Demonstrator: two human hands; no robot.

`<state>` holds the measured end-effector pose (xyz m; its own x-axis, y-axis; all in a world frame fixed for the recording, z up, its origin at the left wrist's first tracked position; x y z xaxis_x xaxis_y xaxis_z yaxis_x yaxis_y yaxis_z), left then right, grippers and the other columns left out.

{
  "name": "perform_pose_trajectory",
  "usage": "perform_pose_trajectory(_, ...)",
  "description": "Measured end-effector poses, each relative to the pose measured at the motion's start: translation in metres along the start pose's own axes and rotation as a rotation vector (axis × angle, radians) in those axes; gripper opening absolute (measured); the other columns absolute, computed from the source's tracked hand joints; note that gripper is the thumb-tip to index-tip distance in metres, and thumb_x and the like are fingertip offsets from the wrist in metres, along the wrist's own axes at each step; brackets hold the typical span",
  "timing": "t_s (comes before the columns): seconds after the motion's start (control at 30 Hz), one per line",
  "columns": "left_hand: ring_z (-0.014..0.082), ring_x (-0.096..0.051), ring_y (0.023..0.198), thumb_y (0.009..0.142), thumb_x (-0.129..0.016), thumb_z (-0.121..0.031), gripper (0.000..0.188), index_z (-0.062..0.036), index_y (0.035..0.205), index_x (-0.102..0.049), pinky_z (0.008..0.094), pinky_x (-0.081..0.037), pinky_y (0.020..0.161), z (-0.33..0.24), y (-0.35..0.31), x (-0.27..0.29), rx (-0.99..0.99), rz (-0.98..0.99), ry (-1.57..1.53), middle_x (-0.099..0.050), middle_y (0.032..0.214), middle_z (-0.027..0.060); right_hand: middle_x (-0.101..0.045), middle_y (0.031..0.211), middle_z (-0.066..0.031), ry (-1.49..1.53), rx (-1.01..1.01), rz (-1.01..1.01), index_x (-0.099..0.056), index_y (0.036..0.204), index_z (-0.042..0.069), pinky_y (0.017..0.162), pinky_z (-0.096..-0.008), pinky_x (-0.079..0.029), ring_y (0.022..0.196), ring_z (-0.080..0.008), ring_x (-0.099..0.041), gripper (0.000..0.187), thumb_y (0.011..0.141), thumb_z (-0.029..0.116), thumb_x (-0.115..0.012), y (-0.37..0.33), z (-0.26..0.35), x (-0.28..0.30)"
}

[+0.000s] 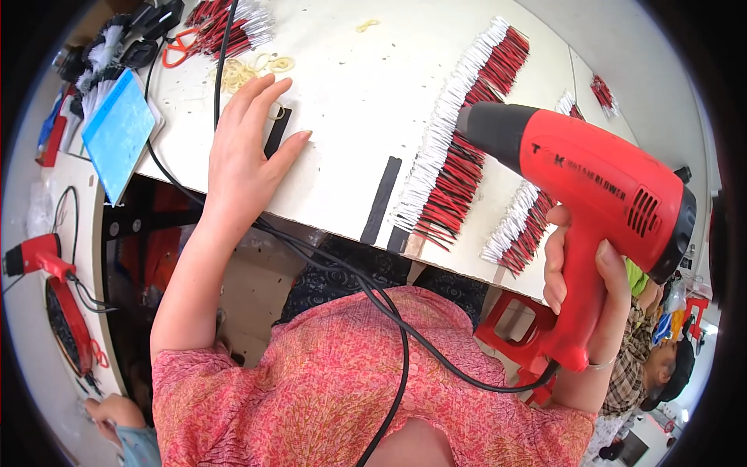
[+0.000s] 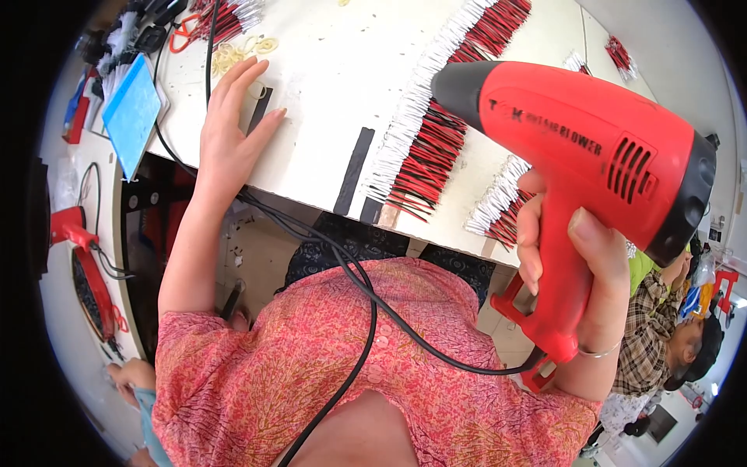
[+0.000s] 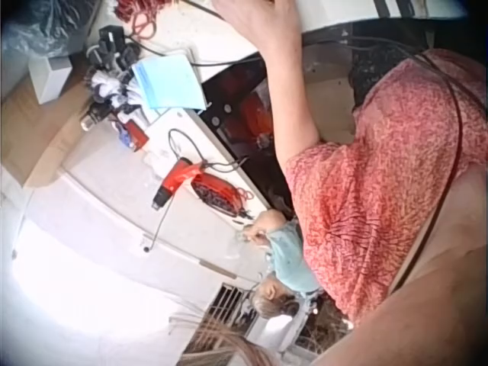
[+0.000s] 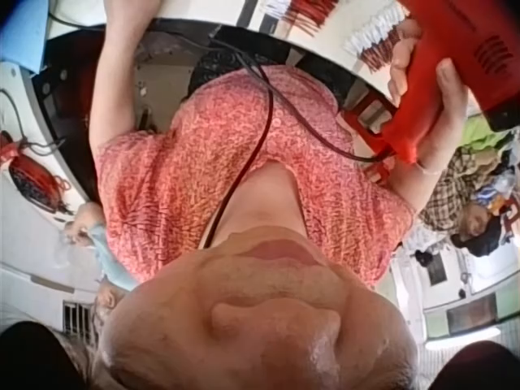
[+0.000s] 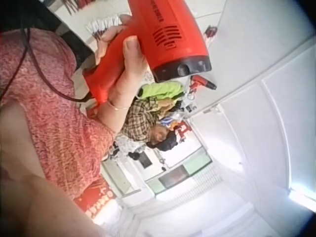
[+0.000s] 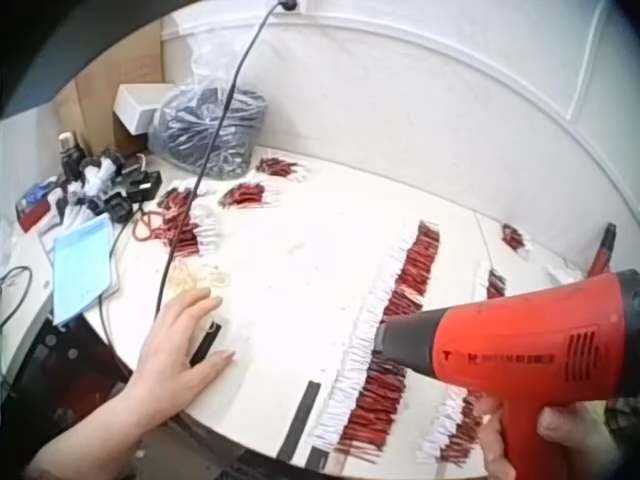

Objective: The person applies heat to bundles of insulated wires arranged on a workbench using a heat gun.

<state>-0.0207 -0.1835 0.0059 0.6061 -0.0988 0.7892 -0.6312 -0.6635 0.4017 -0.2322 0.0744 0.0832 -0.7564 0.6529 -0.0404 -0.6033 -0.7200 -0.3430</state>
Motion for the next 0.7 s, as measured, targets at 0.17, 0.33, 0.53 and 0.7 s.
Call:
perform_pose_trajectory(0.17, 0.0345, -0.046, 0.139, 0.089, -0.077, -0.019, 0.057, -0.0084, 0.14, -0.056, 0.0437, -0.04, 0.115, 0.0, 0.0, 0.001, 0.006, 0.003, 0.017, -0.052, 0.146, 0.0154, -0.061, 0.081, -0.0134, 0.029, -0.01, -0.024, -0.054, 0.123, -0.013, 0.046, -0.0222, -0.04, 0.055, -0.0125, -0.053, 0.061, 0.091, 0.038, -0.066, 0.001, -0.002, 0.003)
perform_pose_trajectory(0.33, 0.0345, -0.046, 0.14, 0.088, -0.077, -0.018, 0.057, -0.0082, 0.14, -0.057, 0.0439, -0.039, 0.115, 0.002, 0.001, 0.0, 0.0, 0.0, -0.007, -0.053, 0.146, 0.0154, -0.059, 0.082, -0.0092, -0.053, -0.006, 0.075, -0.051, 0.127, -0.013, 0.045, -0.018, -0.039, 0.054, -0.0067, -0.05, 0.057, 0.101, 0.038, -0.054, 0.007, 0.0, -0.016)
perform_pose_trajectory(0.53, 0.0343, -0.047, 0.139, 0.087, -0.078, -0.017, 0.057, -0.008, 0.14, -0.057, 0.0439, -0.04, 0.115, -0.001, 0.0, 0.001, 0.005, 0.003, 0.01, -0.053, 0.146, 0.0153, -0.059, 0.084, -0.009, 0.004, 0.024, -0.041, -0.052, 0.128, -0.012, 0.046, -0.0174, -0.039, 0.055, -0.0055, -0.049, 0.055, 0.101, 0.036, -0.054, 0.007, 0.006, 0.001)
perform_pose_trajectory(0.7, 0.0346, -0.047, 0.139, 0.086, -0.079, -0.016, 0.057, -0.0077, 0.139, -0.057, 0.0438, -0.04, 0.115, 0.0, 0.0, 0.001, 0.006, 0.002, -0.008, -0.054, 0.145, 0.0152, -0.06, 0.084, -0.0106, 0.011, -0.002, -0.019, -0.053, 0.126, -0.011, 0.046, -0.02, -0.04, 0.055, -0.0089, -0.051, 0.056, 0.098, 0.037, -0.057, 0.011, 0.002, 0.002)
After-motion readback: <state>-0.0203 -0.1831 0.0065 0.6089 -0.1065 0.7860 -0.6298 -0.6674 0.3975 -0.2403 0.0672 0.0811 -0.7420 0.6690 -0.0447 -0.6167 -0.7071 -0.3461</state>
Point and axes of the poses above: each hand's wrist, its own y-axis towards the middle knuckle, its own x-axis out of the back of the hand, z = x × y, the point moved 10 cm from there along y, towards the middle knuckle
